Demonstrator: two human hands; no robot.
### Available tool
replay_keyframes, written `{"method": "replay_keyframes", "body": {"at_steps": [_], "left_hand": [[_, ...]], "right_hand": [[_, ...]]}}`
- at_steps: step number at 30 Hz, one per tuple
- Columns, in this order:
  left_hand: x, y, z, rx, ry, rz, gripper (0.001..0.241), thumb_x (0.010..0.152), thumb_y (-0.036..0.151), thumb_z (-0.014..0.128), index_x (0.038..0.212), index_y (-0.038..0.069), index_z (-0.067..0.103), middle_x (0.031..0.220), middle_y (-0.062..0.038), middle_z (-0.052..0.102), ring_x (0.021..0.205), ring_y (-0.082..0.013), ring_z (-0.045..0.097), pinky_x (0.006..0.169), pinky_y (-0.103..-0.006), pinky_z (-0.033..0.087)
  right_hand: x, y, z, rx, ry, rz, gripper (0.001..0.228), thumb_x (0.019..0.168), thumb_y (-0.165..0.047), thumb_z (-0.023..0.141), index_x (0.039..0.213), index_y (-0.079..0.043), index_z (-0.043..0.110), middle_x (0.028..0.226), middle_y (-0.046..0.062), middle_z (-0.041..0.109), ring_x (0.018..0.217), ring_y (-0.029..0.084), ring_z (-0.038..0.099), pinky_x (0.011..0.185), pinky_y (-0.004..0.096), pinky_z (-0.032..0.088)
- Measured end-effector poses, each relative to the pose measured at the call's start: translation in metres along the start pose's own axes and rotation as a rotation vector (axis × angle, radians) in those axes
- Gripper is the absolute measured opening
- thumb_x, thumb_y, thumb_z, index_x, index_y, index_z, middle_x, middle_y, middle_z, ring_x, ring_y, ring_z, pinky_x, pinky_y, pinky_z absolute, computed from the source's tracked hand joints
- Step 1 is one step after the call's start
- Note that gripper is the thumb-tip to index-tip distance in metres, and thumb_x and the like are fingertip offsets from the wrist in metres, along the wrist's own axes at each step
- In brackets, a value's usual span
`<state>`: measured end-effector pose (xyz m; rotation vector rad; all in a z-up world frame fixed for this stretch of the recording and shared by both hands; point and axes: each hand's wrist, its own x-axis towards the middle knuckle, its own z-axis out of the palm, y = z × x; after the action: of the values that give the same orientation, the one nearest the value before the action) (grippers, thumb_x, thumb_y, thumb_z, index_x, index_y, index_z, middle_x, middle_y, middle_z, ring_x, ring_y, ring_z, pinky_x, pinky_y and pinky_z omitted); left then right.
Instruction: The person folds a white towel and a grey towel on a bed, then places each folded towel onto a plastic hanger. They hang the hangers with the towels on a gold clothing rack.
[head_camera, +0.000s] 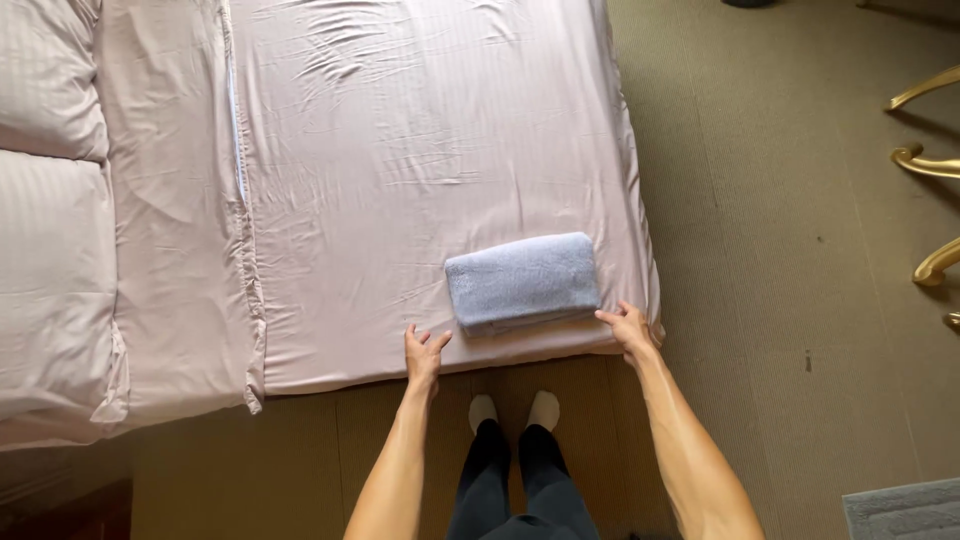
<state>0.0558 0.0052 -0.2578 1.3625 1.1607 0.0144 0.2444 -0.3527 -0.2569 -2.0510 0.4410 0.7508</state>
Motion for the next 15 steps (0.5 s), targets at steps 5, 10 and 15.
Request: {"method": "replay_keyframes", "body": {"at_steps": [5, 10, 15], "left_hand": [[0.004, -0.033, -0.026, -0.084, -0.075, -0.041, 0.092, 0.084, 0.022, 0.079, 0.159, 0.008, 0.028, 0.146, -0.02, 0.054, 0.125, -0.0281, 0.06, 0.1, -0.042, 0.051], [-0.013, -0.003, -0.004, -0.19, -0.237, -0.004, 0.078, 0.09, 0.023, 0.073, 0.156, 0.007, 0.034, 0.139, -0.016, 0.062, 0.113, -0.0243, 0.067, 0.092, -0.0378, 0.056], [-0.064, 0.1, 0.078, -0.078, -0.541, 0.115, 0.069, 0.09, 0.024, 0.069, 0.153, 0.01, 0.043, 0.134, -0.013, 0.065, 0.108, -0.0223, 0.069, 0.087, -0.0384, 0.055]], "right_hand": [[-0.027, 0.001, 0.022, 0.109, -0.121, 0.121, 0.083, 0.09, -0.025, 0.074, 0.161, -0.009, 0.034, 0.147, 0.022, 0.051, 0.129, 0.042, 0.052, 0.107, 0.057, 0.044], [-0.05, 0.009, 0.023, 0.324, -0.182, 0.067, 0.08, 0.089, -0.026, 0.073, 0.158, -0.012, 0.036, 0.137, 0.01, 0.055, 0.115, 0.021, 0.061, 0.101, 0.044, 0.052], [-0.093, 0.001, -0.038, 0.549, -0.079, -0.039, 0.072, 0.09, -0.023, 0.071, 0.155, -0.014, 0.042, 0.136, 0.006, 0.06, 0.112, 0.018, 0.062, 0.096, 0.041, 0.053]]}}
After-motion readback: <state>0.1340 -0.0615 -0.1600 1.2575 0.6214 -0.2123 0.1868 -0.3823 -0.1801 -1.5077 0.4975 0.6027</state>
